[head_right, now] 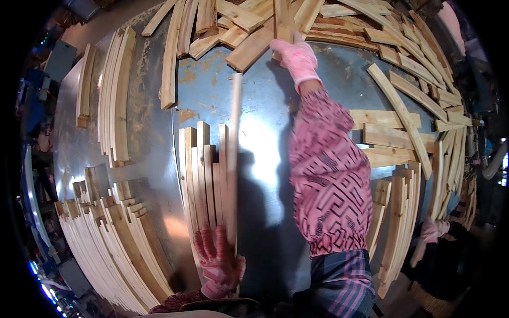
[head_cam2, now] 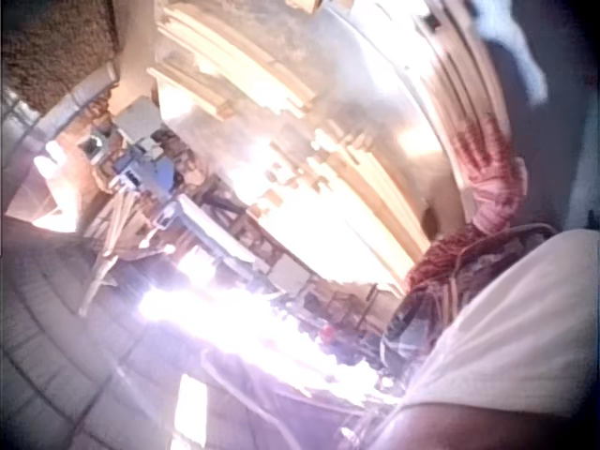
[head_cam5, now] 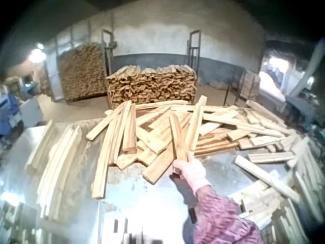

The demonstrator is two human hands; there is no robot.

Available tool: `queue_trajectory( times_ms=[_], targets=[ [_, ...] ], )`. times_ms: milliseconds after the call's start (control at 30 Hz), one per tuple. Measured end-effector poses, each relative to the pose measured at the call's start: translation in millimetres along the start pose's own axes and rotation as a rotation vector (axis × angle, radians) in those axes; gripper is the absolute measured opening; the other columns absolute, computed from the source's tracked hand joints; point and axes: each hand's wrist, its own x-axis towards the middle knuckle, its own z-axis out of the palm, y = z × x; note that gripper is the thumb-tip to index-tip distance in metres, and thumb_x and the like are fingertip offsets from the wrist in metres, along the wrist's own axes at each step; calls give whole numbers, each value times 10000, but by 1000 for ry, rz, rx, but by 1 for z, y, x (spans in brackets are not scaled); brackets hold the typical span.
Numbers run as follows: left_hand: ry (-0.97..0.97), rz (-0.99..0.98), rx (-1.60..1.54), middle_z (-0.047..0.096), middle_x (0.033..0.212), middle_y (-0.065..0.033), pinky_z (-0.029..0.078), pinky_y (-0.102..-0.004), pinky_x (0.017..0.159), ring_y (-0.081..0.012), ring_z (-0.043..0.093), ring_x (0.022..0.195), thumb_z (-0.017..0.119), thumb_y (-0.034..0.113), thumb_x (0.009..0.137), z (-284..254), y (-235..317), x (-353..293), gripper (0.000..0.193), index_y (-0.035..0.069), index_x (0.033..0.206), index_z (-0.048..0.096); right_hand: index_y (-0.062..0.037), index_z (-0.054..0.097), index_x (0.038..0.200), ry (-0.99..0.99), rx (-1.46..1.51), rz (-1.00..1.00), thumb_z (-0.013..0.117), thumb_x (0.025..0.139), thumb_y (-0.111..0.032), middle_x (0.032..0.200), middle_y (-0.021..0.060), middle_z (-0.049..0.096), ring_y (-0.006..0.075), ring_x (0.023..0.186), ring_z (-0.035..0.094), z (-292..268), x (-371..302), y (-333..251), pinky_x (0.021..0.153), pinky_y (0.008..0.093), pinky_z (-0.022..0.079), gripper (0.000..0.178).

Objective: The person sorts a large pile of wooden slats on a metal table. They pick up individual pieces, inspect them, and arrange them into neat stacks. The person wears pink gloves and a plaid shirt while working in a workshop environment.

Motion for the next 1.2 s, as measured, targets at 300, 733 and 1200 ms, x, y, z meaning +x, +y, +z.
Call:
queue_trajectory(
  times_ms=[300, 733, 1200],
  targets=[
    [80, 93, 246, 492, 1078, -143, 418, -532, 928, -333, 515, 1009, 643, 263, 621, 11, -3, 29, 634, 78, 1218, 538, 31, 447, 1455, 359, -410, -276, 773, 774, -595, 1462, 327, 472, 382, 1276, 575, 17, 32, -55, 1054, 423, 459, 981],
    [14, 72, 200, 464, 1018, -111, 411, -520, 926, -315, 505, 973, 630, 283, 623, 6, -4, 30, 581, 107, 1171, 551, 98, 537, 1344, 177, 184, 103, 821, 751, -477, 1230, 217, 663, 331, 1103, 642, 80, 34, 14, 991, 361, 488, 873],
    [279, 221, -60, 447, 1398, -291, 373, -584, 1095, -455, 463, 1248, 688, 224, 806, 11, 0, -2, 748, -8, 1458, 404, 3, 615, 1277, -100, 926, 413, 739, 885, -377, 1125, 146, 716, 267, 1000, 723, -90, -347, 143, 840, 400, 621, 560]
  ],
)
